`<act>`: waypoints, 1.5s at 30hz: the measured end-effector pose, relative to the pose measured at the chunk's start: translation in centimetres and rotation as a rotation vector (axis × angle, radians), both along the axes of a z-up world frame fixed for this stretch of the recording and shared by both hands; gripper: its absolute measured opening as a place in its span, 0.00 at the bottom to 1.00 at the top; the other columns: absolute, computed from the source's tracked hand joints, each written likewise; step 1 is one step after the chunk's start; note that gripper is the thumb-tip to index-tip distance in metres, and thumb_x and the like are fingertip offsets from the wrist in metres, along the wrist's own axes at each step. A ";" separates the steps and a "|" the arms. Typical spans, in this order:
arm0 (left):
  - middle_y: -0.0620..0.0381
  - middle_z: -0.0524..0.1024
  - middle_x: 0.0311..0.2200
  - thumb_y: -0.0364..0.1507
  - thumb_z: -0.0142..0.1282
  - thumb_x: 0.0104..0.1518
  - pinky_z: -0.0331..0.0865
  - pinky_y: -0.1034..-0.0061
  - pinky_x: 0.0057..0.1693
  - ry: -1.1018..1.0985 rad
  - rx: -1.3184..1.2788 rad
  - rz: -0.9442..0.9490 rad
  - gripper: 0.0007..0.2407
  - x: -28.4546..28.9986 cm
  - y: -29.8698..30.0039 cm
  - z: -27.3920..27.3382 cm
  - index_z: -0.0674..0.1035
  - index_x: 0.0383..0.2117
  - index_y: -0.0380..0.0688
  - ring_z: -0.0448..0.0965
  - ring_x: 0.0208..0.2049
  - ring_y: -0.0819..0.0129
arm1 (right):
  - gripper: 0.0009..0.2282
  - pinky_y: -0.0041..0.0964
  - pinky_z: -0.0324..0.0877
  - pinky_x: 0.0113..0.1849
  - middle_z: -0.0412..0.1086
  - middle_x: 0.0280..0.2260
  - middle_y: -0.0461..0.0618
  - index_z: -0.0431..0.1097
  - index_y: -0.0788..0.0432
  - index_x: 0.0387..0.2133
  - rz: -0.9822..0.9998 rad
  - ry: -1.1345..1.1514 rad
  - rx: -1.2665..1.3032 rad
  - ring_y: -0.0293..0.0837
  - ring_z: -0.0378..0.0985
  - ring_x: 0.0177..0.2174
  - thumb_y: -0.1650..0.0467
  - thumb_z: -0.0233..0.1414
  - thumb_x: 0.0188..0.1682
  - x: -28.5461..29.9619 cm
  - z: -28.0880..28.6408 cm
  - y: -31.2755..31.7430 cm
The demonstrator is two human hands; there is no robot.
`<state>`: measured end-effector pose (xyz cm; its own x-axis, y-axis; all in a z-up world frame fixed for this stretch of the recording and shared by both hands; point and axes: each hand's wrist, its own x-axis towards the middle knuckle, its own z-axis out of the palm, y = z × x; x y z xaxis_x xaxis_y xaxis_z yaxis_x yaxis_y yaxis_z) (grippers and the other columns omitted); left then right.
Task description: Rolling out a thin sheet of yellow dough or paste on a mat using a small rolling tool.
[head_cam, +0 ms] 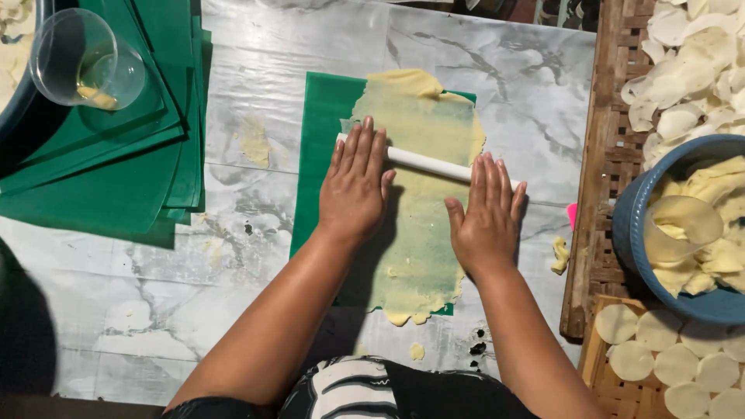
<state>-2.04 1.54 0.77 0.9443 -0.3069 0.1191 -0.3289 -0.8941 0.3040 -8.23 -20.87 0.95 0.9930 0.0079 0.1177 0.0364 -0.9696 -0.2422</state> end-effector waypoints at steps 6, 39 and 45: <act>0.48 0.50 0.73 0.43 0.39 0.71 0.44 0.60 0.76 -0.186 0.032 0.044 0.27 7.5 -2.3 -2.4 0.60 0.71 0.41 0.48 0.75 0.54 | 0.33 0.66 0.19 0.63 0.36 0.73 0.57 0.43 0.63 0.72 -0.091 0.123 -0.014 0.54 0.31 0.71 0.52 0.24 0.61 8.5 2.3 -0.5; 0.49 0.42 0.75 0.43 0.39 0.70 0.39 0.58 0.76 -0.112 0.069 0.094 0.27 6.0 -1.5 -2.3 0.56 0.74 0.48 0.42 0.76 0.56 | 0.26 0.62 0.25 0.64 0.44 0.72 0.47 0.46 0.53 0.72 0.005 0.110 0.009 0.50 0.38 0.70 0.58 0.29 0.62 7.9 1.7 -1.0; 0.50 0.63 0.69 0.47 0.31 0.70 0.38 0.51 0.74 -0.053 -0.012 0.057 0.25 3.2 -0.2 -0.7 0.71 0.65 0.49 0.59 0.71 0.59 | 0.26 0.81 0.22 0.61 0.52 0.71 0.44 0.54 0.43 0.70 -0.049 0.119 0.045 0.45 0.48 0.70 0.50 0.31 0.62 5.6 -1.1 -2.5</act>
<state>1.16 1.31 0.03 0.9526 -0.2508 0.1723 -0.2931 -0.9085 0.2980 -2.66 -23.40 -0.13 0.9990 -0.0436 -0.0017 -0.0423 -0.9574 -0.2856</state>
